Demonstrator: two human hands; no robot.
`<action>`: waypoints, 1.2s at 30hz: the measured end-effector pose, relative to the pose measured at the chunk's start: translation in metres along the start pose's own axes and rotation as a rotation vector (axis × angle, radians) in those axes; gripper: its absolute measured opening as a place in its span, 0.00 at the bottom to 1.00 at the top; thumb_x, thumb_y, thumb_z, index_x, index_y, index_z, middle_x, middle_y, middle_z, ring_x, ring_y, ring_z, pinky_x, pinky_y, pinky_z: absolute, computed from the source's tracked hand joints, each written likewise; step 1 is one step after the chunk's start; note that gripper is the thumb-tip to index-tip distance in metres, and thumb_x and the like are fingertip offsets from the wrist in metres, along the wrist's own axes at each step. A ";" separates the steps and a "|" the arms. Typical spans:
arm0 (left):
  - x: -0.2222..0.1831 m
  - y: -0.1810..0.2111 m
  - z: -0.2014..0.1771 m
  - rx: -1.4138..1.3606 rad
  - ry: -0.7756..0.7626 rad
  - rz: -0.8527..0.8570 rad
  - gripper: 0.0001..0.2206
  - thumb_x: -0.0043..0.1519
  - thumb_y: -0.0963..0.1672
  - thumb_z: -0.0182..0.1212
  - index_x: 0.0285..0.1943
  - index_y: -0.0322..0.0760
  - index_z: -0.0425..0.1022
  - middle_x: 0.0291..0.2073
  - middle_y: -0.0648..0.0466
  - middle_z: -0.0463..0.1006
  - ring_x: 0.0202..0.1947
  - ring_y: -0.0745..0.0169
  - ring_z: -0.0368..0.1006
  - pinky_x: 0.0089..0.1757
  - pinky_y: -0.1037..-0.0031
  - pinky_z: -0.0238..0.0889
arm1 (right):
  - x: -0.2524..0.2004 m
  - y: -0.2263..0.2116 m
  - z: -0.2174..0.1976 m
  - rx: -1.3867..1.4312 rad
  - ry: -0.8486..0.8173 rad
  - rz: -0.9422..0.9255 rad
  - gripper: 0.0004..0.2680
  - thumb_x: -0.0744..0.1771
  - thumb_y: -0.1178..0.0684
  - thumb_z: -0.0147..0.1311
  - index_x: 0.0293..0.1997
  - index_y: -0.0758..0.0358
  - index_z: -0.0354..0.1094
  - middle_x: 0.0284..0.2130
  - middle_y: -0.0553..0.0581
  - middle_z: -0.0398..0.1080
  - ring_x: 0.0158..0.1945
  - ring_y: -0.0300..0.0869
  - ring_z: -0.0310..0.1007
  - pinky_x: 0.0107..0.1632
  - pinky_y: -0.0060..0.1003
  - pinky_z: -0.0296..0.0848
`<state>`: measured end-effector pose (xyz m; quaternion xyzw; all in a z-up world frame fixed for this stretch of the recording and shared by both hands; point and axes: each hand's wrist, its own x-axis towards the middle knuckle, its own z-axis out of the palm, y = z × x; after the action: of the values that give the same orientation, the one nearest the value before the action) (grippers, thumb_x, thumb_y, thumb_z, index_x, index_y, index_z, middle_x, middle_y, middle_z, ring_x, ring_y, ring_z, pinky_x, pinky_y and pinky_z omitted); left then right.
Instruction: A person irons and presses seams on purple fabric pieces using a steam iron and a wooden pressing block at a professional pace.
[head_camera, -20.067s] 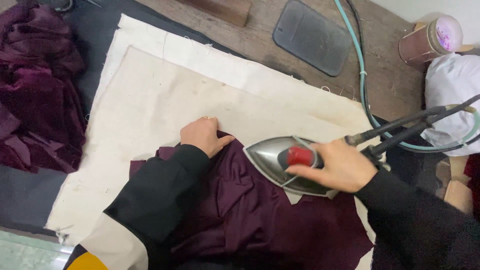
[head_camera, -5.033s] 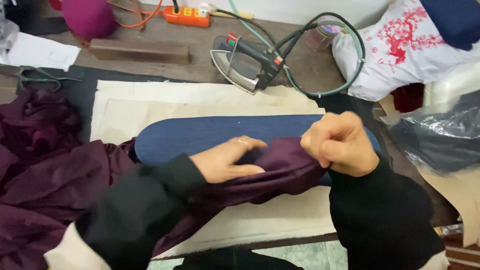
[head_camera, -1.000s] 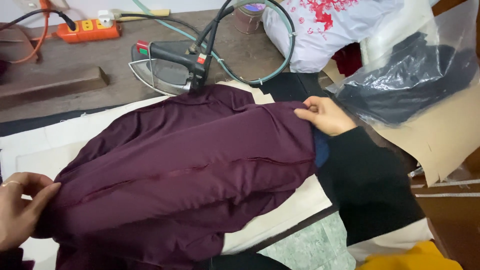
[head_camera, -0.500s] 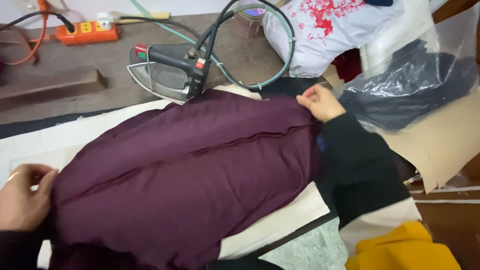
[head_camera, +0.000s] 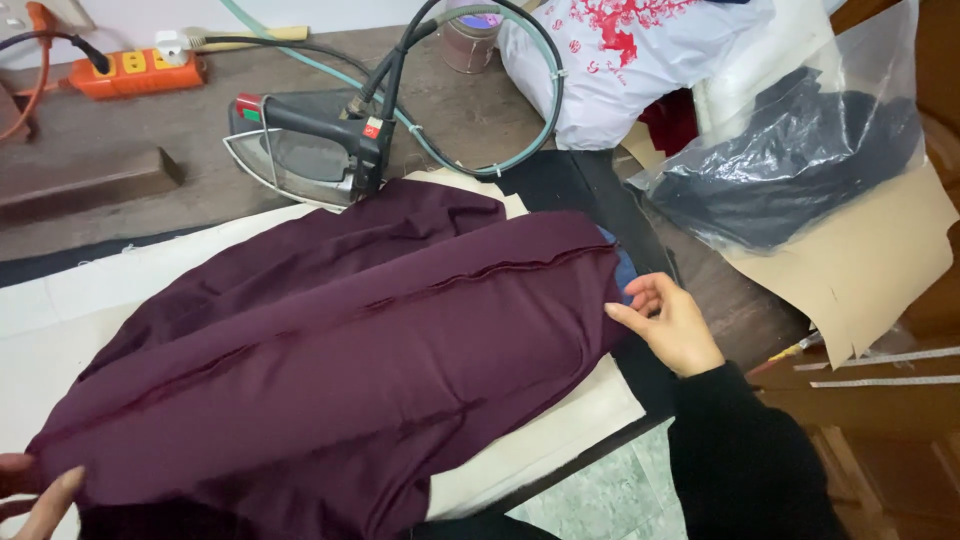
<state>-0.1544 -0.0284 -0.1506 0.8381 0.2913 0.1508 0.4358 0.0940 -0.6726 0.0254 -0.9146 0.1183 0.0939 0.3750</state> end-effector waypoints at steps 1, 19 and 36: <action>-0.003 0.004 0.001 0.002 0.002 -0.001 0.21 0.62 0.40 0.65 0.61 0.23 0.64 0.47 0.39 0.71 0.42 0.49 0.68 0.46 0.67 0.59 | -0.001 0.002 0.002 0.001 -0.002 -0.001 0.12 0.60 0.50 0.64 0.41 0.59 0.67 0.31 0.51 0.64 0.32 0.36 0.62 0.40 0.31 0.65; 0.044 -0.109 -0.022 -0.056 -0.062 0.166 0.02 0.71 0.38 0.53 0.47 0.35 0.64 0.36 0.53 0.63 0.37 0.64 0.58 0.46 0.75 0.51 | 0.000 0.032 0.000 0.298 0.061 -0.048 0.05 0.67 0.52 0.52 0.41 0.54 0.59 0.25 0.51 0.64 0.25 0.36 0.58 0.29 0.31 0.55; 0.073 -0.106 -0.015 -0.079 -0.056 0.266 0.05 0.80 0.36 0.48 0.60 0.26 0.69 0.48 0.43 0.72 0.48 0.54 0.67 0.57 0.70 0.60 | 0.028 -0.043 0.025 -0.248 -0.015 -0.771 0.13 0.68 0.50 0.45 0.58 0.58 0.64 0.57 0.56 0.66 0.66 0.49 0.58 0.65 0.44 0.54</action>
<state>-0.1425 0.0745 -0.2290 0.8554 0.1594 0.1952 0.4525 0.1306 -0.6290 0.0291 -0.9296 -0.2482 -0.0333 0.2706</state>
